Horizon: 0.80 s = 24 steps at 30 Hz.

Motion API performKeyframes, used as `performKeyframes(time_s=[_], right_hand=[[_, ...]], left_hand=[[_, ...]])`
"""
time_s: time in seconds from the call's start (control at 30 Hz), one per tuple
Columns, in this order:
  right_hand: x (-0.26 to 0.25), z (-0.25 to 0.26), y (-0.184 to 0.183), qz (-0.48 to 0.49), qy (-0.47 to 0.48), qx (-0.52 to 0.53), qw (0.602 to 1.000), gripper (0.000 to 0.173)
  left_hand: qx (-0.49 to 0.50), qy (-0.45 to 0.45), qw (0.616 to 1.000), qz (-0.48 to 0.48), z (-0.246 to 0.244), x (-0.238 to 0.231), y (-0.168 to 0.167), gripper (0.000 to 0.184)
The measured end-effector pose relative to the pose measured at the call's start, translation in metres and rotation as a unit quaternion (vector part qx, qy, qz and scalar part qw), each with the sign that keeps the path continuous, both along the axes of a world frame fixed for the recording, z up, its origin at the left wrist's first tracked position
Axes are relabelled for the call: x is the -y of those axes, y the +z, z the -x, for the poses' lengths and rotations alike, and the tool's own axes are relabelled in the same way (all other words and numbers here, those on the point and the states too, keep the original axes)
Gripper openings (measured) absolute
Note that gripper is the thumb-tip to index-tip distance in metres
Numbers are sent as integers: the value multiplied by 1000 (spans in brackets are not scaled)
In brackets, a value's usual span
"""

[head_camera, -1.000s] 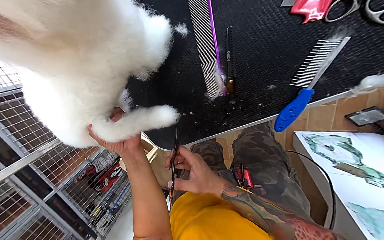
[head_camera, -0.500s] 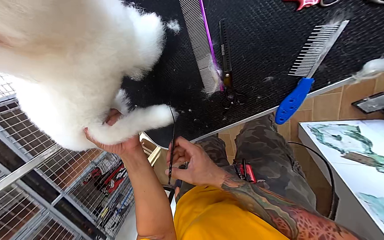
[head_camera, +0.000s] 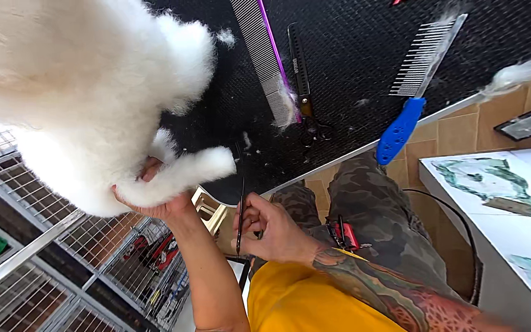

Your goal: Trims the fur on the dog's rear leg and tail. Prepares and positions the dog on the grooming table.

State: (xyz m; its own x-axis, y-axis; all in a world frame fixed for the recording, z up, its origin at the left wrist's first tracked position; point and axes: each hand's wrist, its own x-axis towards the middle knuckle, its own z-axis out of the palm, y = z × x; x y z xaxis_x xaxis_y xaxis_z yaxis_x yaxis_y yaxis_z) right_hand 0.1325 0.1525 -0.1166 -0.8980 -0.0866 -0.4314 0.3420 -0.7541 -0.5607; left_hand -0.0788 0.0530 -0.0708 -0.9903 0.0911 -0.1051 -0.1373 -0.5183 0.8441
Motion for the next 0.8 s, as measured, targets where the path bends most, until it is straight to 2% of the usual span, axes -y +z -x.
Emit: performKeyframes(time_s=[0.1, 0.33, 0.53, 0.7, 0.8], right_hand=[[1, -3, 3, -7, -7, -27, 1000, 54], [-6, 3, 7, 0, 38, 4, 999, 39], [-12, 0, 8, 5, 46, 23, 999, 39], [-9, -1, 5, -4, -2, -26, 1000, 46], [-11, 0, 5, -6, 26, -12, 1000, 41]], left_hand=[[11, -2, 1000, 5, 1, 4, 0, 60], [2, -16, 1000, 11, 1, 6, 0, 59], [-5, -13, 999, 32, 0, 1, 0, 59], [-4, -18, 999, 39, -1, 1, 1, 59], [7, -7, 999, 30, -4, 3, 1, 57]])
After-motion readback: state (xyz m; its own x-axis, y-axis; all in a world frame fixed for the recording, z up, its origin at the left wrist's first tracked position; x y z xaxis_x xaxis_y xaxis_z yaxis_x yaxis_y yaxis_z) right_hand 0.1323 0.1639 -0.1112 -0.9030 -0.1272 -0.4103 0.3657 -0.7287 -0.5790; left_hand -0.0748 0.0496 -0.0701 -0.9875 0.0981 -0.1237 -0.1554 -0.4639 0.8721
